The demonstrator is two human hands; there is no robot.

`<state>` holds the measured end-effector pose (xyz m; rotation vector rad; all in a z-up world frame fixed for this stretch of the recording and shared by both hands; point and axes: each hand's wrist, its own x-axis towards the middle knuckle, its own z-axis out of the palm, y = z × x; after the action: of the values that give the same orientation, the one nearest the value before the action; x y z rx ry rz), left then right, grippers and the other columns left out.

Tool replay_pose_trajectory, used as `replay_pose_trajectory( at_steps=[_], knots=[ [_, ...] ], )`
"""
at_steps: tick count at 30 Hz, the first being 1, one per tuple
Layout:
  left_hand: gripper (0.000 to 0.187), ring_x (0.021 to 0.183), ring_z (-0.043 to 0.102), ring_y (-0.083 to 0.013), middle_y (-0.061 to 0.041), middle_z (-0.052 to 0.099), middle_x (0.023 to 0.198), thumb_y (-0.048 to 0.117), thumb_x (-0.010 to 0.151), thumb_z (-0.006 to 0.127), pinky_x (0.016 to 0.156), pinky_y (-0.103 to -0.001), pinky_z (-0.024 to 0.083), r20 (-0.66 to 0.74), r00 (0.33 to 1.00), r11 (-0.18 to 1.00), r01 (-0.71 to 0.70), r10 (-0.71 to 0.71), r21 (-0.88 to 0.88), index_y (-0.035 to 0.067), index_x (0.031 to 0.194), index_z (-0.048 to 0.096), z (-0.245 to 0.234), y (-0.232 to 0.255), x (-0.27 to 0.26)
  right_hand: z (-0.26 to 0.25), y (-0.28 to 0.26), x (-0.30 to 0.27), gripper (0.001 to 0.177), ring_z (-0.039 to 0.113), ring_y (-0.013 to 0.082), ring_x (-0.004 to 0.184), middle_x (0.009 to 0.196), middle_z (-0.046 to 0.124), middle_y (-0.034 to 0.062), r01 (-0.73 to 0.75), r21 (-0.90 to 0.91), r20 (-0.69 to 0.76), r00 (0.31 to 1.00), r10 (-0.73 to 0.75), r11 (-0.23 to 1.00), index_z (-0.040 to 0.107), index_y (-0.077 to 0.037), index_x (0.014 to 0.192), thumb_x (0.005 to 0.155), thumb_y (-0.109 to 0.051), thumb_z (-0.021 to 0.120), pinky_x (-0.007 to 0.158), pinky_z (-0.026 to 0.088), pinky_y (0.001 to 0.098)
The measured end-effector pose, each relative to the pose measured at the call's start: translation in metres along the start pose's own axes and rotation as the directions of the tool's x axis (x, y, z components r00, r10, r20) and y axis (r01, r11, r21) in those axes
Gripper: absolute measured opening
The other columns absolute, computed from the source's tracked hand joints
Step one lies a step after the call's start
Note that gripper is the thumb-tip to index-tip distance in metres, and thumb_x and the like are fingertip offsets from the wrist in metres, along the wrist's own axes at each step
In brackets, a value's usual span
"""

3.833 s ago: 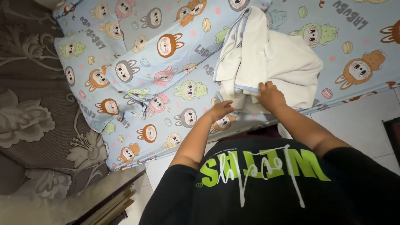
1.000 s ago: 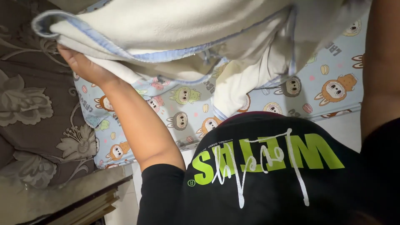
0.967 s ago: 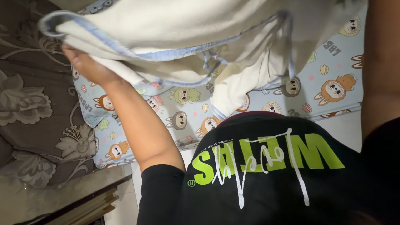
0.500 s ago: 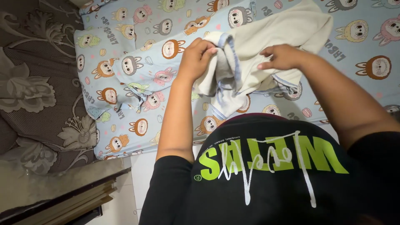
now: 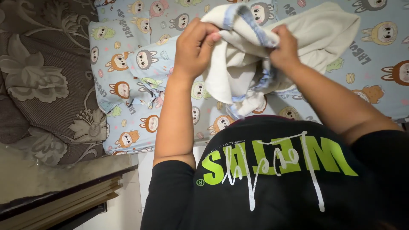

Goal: Cleaning a bed by beating the sheet and pillow with a broom to remove dust, followed by folding a towel.

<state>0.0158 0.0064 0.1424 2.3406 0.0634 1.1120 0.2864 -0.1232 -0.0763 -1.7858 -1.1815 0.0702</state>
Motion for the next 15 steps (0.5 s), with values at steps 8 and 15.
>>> replay_pose_trajectory(
  at_steps=[8, 15],
  knots=[
    [0.022, 0.081, 0.056, -0.0178, 0.000, 0.061, 0.087, 0.028, 0.105, 0.055, 0.074, -0.031, 0.044, -0.142, 0.985, 0.996, 0.095, -0.093, 0.002, 0.011, 0.093, 0.062, -0.033, -0.029, -0.007, -0.042, -0.041, 0.003, 0.078, 0.060, 0.0353, 0.057, 0.113, 0.063, 0.0192, 0.450, -0.652, 0.220, 0.883, -0.416, 0.611, 0.048, -0.011, 0.145, 0.083, -0.056, 0.064, 0.041, 0.045, 0.0449],
    [0.010, 0.089, 0.057, -0.0191, -0.001, 0.060, 0.093, 0.020, 0.102, 0.065, 0.086, -0.032, 0.046, -0.536, 0.844, 0.975, -0.099, -0.024, -0.199, 0.014, 0.095, 0.061, -0.069, -0.084, 0.008, -0.110, 0.176, 0.020, 0.044, 0.043, 0.0217, 0.051, 0.063, 0.050, 0.0026, -0.331, -0.814, -0.415, 0.907, -0.078, 0.477, 0.049, -0.023, 0.077, 0.119, -0.028, 0.040, 0.042, 0.026, 0.0481]
  ],
)
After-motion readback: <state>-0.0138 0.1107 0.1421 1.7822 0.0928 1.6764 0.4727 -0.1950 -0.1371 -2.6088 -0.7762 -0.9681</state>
